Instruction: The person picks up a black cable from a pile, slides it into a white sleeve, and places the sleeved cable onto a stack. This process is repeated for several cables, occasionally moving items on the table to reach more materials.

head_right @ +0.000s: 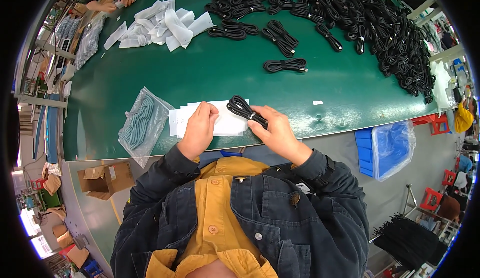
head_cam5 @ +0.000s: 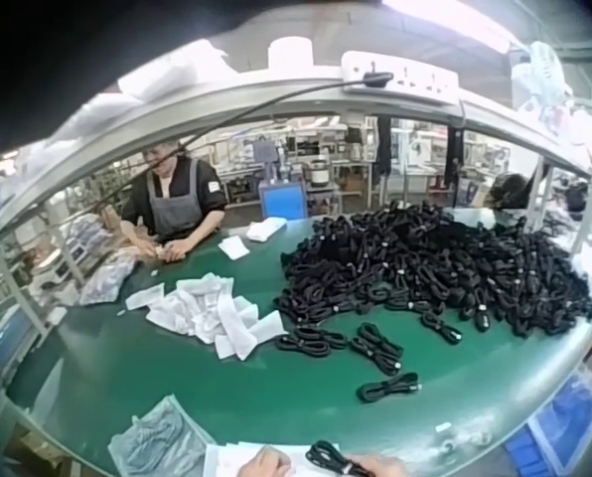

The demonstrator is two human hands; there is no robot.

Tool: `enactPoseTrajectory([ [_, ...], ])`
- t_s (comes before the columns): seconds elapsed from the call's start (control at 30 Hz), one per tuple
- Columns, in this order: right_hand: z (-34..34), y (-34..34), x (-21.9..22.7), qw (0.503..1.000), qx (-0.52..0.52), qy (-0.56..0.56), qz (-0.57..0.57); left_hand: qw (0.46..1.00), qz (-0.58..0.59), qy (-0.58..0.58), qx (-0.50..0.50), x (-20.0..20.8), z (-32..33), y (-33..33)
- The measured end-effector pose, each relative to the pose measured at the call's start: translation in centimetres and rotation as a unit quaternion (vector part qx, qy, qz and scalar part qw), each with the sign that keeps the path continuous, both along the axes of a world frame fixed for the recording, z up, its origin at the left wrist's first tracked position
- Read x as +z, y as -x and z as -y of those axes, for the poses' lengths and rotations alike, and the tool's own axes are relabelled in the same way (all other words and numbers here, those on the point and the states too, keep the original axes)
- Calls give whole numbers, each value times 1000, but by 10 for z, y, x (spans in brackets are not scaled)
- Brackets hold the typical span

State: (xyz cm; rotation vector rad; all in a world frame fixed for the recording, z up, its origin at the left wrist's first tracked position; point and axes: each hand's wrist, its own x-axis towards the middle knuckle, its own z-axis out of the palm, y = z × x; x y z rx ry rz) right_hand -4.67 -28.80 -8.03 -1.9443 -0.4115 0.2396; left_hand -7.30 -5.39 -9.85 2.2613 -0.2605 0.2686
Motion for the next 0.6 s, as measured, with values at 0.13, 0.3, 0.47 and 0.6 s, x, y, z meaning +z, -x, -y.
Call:
enactPoseTrajectory([
  [0.13,0,0,-3,999,-10,-28,-21,1000,17,-19,0,-2,2,-1],
  [0.3,0,-3,0,997,19,13,76,995,-66,70,25,4,2,0],
  [0.47,3,-6,1,977,83,70,184,985,-76,154,24,13,2,-1],
  [0.6,5,-9,7,932,105,145,315,988,-63,143,16,15,0,1],
])
